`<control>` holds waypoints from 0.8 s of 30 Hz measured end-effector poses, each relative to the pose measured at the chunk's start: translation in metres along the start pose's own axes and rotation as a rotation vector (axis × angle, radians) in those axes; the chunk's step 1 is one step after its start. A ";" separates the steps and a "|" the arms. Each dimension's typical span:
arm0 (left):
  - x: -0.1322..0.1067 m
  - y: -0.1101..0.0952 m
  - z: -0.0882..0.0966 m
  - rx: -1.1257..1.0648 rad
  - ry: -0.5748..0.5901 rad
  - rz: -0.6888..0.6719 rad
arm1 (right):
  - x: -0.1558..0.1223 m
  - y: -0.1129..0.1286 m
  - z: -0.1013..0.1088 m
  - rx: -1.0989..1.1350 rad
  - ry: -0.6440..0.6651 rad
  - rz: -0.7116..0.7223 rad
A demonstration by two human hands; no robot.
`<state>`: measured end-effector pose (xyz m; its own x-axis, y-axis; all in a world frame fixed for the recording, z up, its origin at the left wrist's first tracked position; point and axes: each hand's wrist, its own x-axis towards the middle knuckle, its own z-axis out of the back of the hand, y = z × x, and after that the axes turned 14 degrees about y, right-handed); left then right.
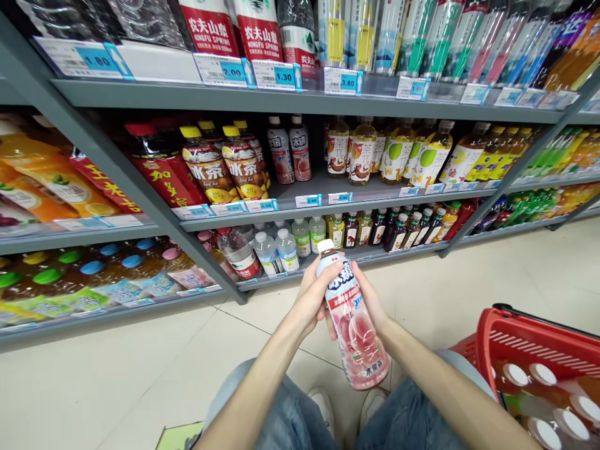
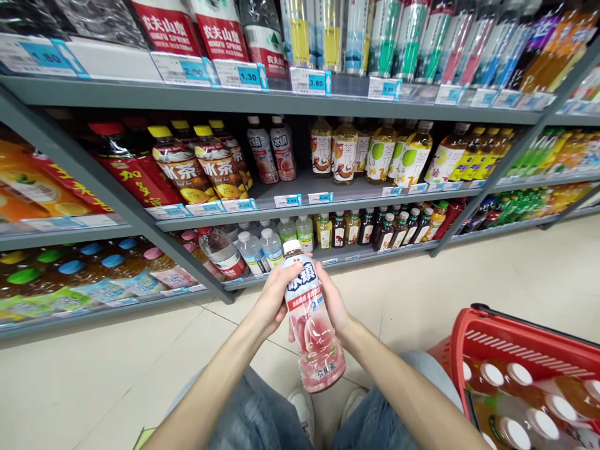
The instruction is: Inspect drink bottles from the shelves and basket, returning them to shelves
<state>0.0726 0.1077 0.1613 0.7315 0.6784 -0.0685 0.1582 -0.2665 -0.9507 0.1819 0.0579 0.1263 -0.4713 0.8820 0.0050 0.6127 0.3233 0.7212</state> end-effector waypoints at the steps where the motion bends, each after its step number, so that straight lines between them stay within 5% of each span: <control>1: 0.001 0.001 0.000 -0.004 -0.023 -0.024 | 0.000 0.000 0.000 -0.013 -0.045 -0.007; 5: 0.007 0.004 0.002 0.080 -0.092 -0.244 | -0.005 0.006 0.001 -0.367 -0.258 0.146; 9: 0.011 0.004 0.002 0.330 -0.126 -0.421 | -0.009 0.016 0.009 -0.775 -0.211 0.285; 17: 0.010 0.011 -0.005 0.157 -0.235 -0.288 | -0.016 0.021 0.008 -0.751 -0.106 0.128; 24: 0.000 0.004 -0.002 0.137 -0.148 -0.325 | -0.020 0.008 0.004 -1.285 -0.237 -0.013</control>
<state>0.0743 0.1058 0.1583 0.5522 0.8068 0.2102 0.2687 0.0664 -0.9609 0.1985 0.0444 0.1297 -0.2689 0.9626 -0.0335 -0.4931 -0.1077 0.8633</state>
